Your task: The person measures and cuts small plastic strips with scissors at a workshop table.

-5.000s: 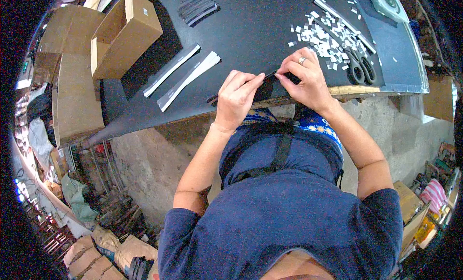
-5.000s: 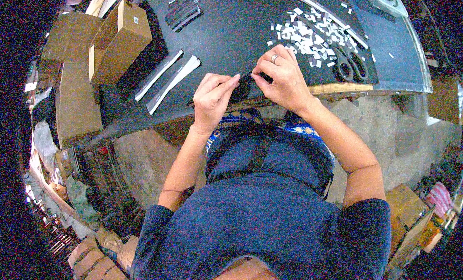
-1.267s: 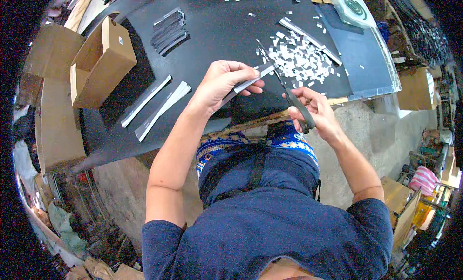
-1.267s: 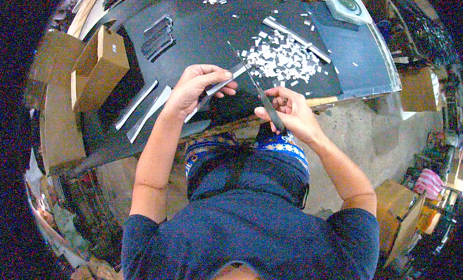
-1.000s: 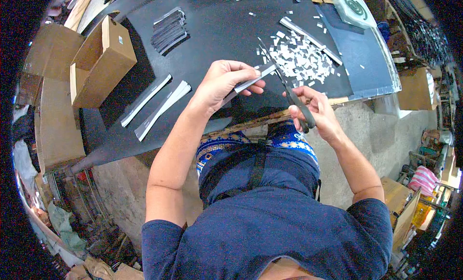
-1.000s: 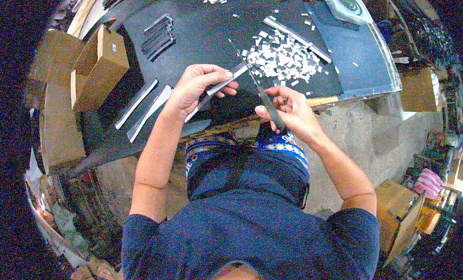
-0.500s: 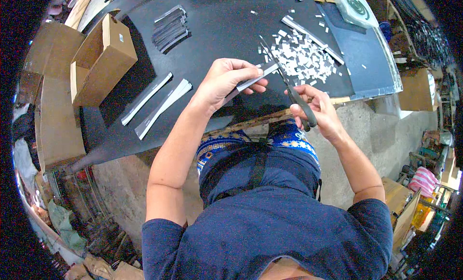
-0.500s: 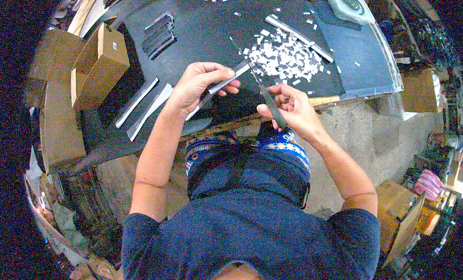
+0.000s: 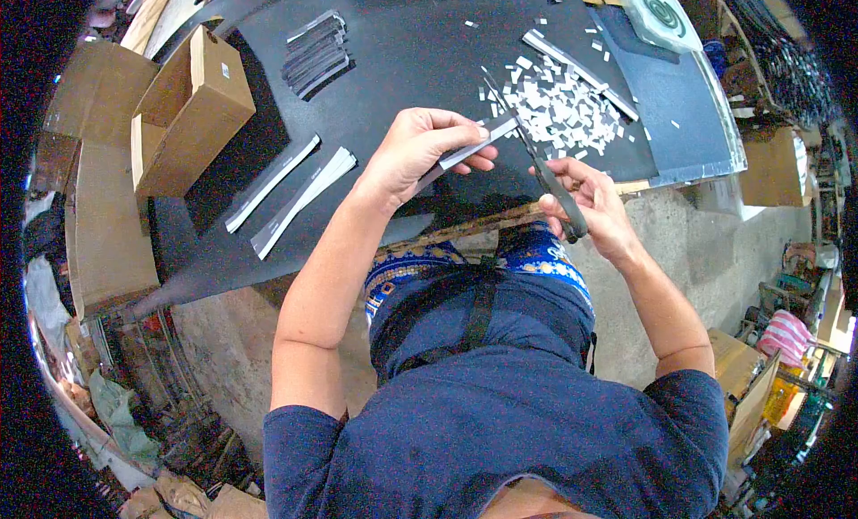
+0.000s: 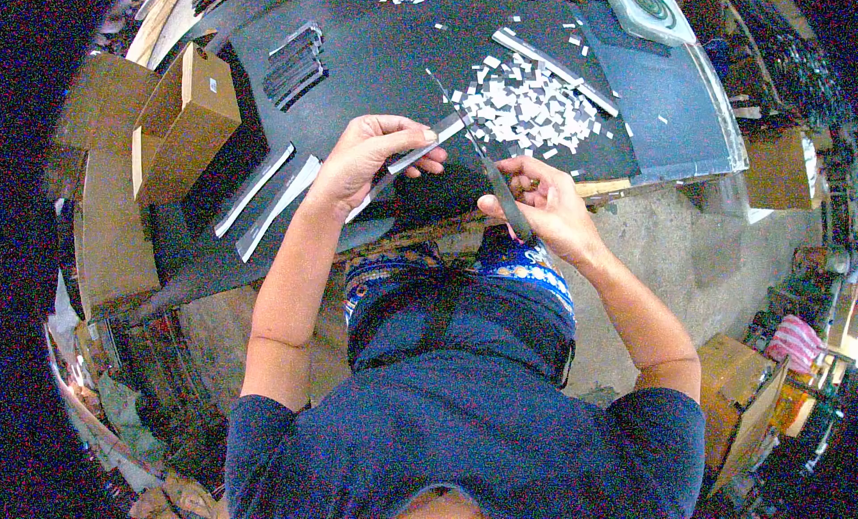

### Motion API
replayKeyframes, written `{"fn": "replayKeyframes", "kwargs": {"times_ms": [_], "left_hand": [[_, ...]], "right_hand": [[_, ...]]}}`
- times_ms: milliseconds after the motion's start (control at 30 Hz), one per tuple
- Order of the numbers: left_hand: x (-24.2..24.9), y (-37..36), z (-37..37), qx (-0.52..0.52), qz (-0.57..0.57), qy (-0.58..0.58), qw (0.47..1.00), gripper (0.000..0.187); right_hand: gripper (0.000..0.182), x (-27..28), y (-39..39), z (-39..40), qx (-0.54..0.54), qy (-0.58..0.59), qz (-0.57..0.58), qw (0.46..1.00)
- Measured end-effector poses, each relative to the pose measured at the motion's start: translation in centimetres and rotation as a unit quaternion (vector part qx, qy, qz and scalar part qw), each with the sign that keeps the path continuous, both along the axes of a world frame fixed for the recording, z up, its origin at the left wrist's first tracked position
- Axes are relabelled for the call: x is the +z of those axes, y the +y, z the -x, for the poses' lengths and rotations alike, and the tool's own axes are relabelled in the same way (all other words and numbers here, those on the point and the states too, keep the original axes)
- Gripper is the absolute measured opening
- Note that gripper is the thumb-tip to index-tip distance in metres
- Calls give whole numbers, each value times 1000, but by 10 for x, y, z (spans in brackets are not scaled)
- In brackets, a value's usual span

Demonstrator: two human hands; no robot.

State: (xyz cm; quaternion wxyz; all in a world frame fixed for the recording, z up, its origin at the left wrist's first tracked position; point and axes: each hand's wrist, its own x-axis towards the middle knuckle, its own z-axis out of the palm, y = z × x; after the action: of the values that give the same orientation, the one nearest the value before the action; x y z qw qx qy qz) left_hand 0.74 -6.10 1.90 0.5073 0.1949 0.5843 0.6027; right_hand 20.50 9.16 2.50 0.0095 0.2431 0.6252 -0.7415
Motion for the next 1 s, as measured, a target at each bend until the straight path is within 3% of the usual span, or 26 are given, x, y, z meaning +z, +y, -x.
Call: {"fn": "replayKeyframes", "kwargs": {"times_ms": [600,800,1000], "left_hand": [[-8,5,2,-2,12,-9,1000,23],[-7,0,-5,1,4,52,999,23],[-1,-10,-6,42,-43,77,995,21]], "right_hand": [[47,-3,6,5,-13,-21,6,1000],[53,2,-3,49,-116,125,-57,984],[49,2,-4,79,-93,142,-57,984]]}}
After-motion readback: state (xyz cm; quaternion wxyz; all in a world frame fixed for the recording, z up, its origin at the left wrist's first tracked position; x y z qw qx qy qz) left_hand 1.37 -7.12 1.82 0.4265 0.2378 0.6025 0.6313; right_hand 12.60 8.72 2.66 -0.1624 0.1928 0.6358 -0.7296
